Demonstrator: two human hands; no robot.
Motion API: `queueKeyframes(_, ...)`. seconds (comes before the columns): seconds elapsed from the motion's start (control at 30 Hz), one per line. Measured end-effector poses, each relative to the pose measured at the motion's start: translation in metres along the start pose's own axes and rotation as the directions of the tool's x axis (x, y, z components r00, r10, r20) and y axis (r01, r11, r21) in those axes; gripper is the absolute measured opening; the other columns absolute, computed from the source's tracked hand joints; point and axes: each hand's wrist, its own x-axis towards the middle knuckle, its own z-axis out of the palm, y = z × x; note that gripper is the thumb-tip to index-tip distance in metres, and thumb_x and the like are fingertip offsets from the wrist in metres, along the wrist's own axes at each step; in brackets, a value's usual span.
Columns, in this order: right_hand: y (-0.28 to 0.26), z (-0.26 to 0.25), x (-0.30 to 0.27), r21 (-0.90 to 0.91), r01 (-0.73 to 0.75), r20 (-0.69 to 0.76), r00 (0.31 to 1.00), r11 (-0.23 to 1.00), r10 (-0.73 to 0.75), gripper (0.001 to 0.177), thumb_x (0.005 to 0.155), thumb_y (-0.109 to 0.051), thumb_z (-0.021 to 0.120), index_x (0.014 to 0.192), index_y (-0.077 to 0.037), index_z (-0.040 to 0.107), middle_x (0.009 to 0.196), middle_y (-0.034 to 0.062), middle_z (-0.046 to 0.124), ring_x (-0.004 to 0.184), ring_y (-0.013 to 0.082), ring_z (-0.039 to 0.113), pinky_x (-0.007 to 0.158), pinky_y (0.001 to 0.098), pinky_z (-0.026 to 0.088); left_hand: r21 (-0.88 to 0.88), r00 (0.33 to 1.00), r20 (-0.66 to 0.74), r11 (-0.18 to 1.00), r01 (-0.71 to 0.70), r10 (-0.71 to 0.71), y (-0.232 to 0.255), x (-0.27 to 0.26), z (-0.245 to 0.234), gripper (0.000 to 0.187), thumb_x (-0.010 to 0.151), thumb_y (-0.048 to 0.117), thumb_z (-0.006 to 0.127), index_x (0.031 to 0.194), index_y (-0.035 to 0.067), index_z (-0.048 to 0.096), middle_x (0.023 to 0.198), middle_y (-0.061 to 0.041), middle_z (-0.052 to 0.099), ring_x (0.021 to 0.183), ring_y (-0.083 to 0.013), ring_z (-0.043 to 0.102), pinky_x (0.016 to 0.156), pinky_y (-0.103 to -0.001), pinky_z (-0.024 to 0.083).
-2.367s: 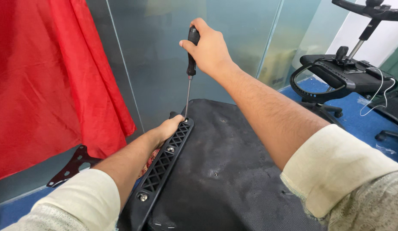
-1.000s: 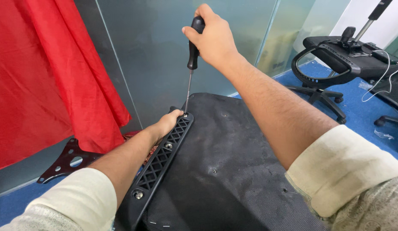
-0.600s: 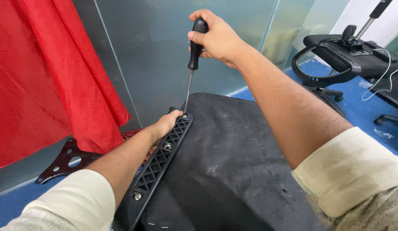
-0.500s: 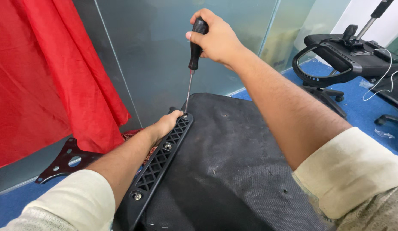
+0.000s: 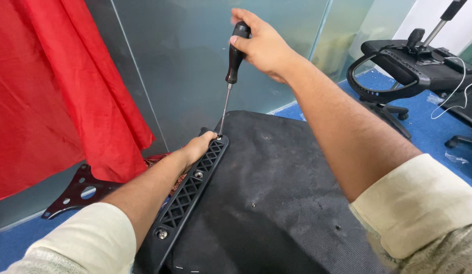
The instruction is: The person attaches a black plastic bracket to the underside of an office chair seat using a screwdriver. They align the bracket, insert screws, and tighten them to secure the part to the seat.
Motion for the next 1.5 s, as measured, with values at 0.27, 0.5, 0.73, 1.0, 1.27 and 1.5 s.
queueKeyframes(0.27,-0.007,0.008,-0.003,-0.038,0.059,-0.069,0.996,0.998,-0.062,0.035,0.091,-0.013,0.077,0.122,-0.008,0.062,0.106,0.0054,0.066,0.087,0.0116,0.071,0.070,0.0281,0.062,0.089,0.999,-0.049,0.996,0.020,-0.015,0.001,0.000,0.000,0.048,0.097,0.049,0.045,0.087,0.013,0.074,0.077,-0.004,0.072,0.060,-0.0147,0.062,0.063,-0.033,0.049)
queueKeyframes(0.5,-0.004,0.026,-0.003,-0.430,0.033,-0.269,0.949,0.902,-0.163,0.035,0.094,-0.027,0.082,0.119,-0.008,0.066,0.089,0.0092,0.071,0.074,0.0144,0.066,0.069,0.0286,0.054,0.021,0.999,-0.036,0.999,0.023,-0.023,-0.001,0.001,-0.001,0.048,0.097,0.049,0.046,0.091,0.010,0.073,0.080,-0.006,0.072,0.062,-0.0167,0.062,0.066,-0.036,0.050)
queueKeyframes(0.73,-0.006,0.014,-0.003,-0.023,0.009,0.037,0.999,1.000,-0.008,0.057,0.094,-0.011,0.064,0.145,-0.019,0.040,0.104,0.0017,0.063,0.087,0.0127,0.071,0.069,0.0299,0.057,0.070,1.000,-0.023,0.998,0.006,-0.005,0.002,-0.007,-0.001,0.048,0.096,0.048,0.045,0.091,0.010,0.073,0.079,-0.006,0.072,0.062,-0.0175,0.062,0.065,-0.036,0.049)
queueKeyframes(1.0,-0.004,-0.007,0.009,-0.319,0.059,0.118,0.993,0.946,-0.022,0.052,0.098,-0.004,0.068,0.147,-0.016,0.056,0.110,0.0113,0.065,0.087,0.0187,0.061,0.074,0.0320,0.053,-0.025,0.999,0.033,1.000,-0.001,0.002,-0.002,-0.006,-0.002,0.048,0.097,0.049,0.048,0.091,0.009,0.073,0.076,-0.006,0.069,0.058,-0.0175,0.057,0.059,-0.037,0.047)
queueKeyframes(1.27,-0.020,-0.002,0.006,-0.417,0.068,0.079,0.996,0.906,-0.039,0.045,0.090,-0.016,0.076,0.131,-0.012,0.058,0.097,0.0041,0.067,0.079,0.0152,0.068,0.071,0.0319,0.058,0.052,1.000,-0.027,0.999,0.010,-0.009,-0.001,-0.009,-0.001,0.046,0.098,0.047,0.045,0.091,0.010,0.072,0.076,-0.005,0.070,0.057,-0.0141,0.062,0.057,-0.033,0.050)
queueKeyframes(1.5,-0.041,0.015,-0.006,-0.562,0.130,-0.014,0.986,0.817,-0.166,0.038,0.085,-0.023,0.083,0.114,-0.007,0.065,0.086,0.0092,0.071,0.071,0.0181,0.067,0.067,0.0359,0.055,-0.078,0.999,0.048,0.997,0.022,-0.018,-0.008,0.015,-0.003,0.043,0.098,0.044,0.047,0.085,0.010,0.070,0.070,-0.004,0.066,0.051,-0.0164,0.057,0.051,-0.035,0.048)
